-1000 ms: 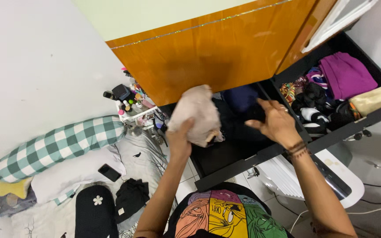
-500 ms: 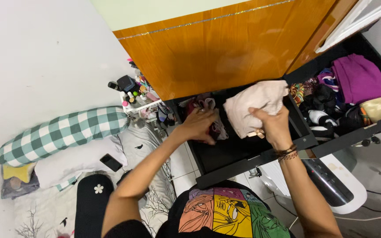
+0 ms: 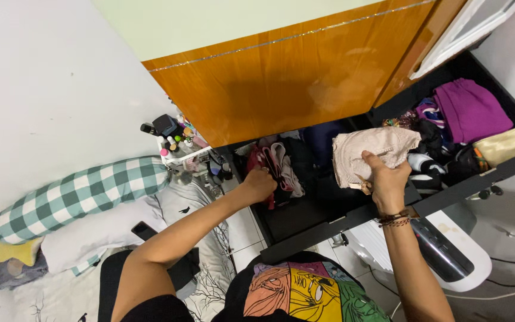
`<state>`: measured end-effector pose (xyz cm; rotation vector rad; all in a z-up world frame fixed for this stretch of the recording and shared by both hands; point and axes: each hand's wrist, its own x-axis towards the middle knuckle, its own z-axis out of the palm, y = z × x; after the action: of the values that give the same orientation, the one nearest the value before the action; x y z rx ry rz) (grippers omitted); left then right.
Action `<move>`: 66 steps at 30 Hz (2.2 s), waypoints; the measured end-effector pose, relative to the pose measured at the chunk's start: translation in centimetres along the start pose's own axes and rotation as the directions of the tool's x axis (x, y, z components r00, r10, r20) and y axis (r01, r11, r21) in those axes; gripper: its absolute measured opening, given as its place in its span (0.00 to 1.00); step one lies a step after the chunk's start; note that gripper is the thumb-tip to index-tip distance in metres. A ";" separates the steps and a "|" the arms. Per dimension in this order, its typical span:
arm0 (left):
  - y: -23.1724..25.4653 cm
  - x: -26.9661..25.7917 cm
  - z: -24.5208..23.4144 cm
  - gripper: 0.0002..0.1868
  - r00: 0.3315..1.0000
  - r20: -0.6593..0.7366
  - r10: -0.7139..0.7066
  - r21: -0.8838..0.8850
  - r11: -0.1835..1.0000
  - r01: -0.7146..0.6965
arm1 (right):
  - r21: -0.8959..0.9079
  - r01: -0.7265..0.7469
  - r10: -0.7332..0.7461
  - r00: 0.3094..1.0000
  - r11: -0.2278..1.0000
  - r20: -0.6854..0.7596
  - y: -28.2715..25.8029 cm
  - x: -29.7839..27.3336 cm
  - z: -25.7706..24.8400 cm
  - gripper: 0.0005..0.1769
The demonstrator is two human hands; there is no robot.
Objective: The person folds various garments, including shirts and pants, on a bed and places them into a drawer. The person handles items one at a time, folding them neatly before stacking them in the drawer.
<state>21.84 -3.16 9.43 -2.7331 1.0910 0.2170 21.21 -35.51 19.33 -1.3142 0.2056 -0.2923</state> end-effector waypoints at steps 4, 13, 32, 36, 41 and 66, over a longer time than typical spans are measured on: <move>-0.5 -0.2 -5.1 0.29 0.930 0.365 -0.043 -0.244 0.960 0.140 | 0.035 -0.028 0.029 0.999 0.999 -0.025 -0.2 -0.4 -0.3 0.21; 3.3 4.9 -7.4 0.46 0.954 -0.295 0.049 -0.119 0.989 -0.087 | 0.129 -0.183 0.196 0.975 0.975 -0.101 -0.9 -0.7 1.5 0.22; 0.2 8.8 -4.3 0.42 0.982 0.151 0.113 0.117 0.984 -0.132 | -0.450 0.281 -0.231 0.959 0.848 0.163 0.8 0.7 6.4 0.27; 0.6 8.6 -5.0 0.39 0.954 0.283 0.094 0.170 0.975 -0.147 | -0.865 0.162 -0.154 0.983 0.476 0.099 0.1 -0.2 5.3 0.32; 1.0 7.8 -4.8 0.50 0.992 0.036 0.118 0.121 0.985 -0.122 | -0.576 0.244 -0.150 0.967 0.780 0.207 2.9 -1.0 7.9 0.29; 0.4 5.7 -3.2 0.33 0.991 0.094 0.094 -0.047 0.995 -0.090 | -0.803 0.488 -0.034 0.860 0.343 0.509 9.6 0.3 10.4 0.27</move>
<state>25.87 -7.98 11.33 -2.6804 1.2007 0.3856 25.63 -23.92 12.58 -2.5519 -0.2976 -0.1528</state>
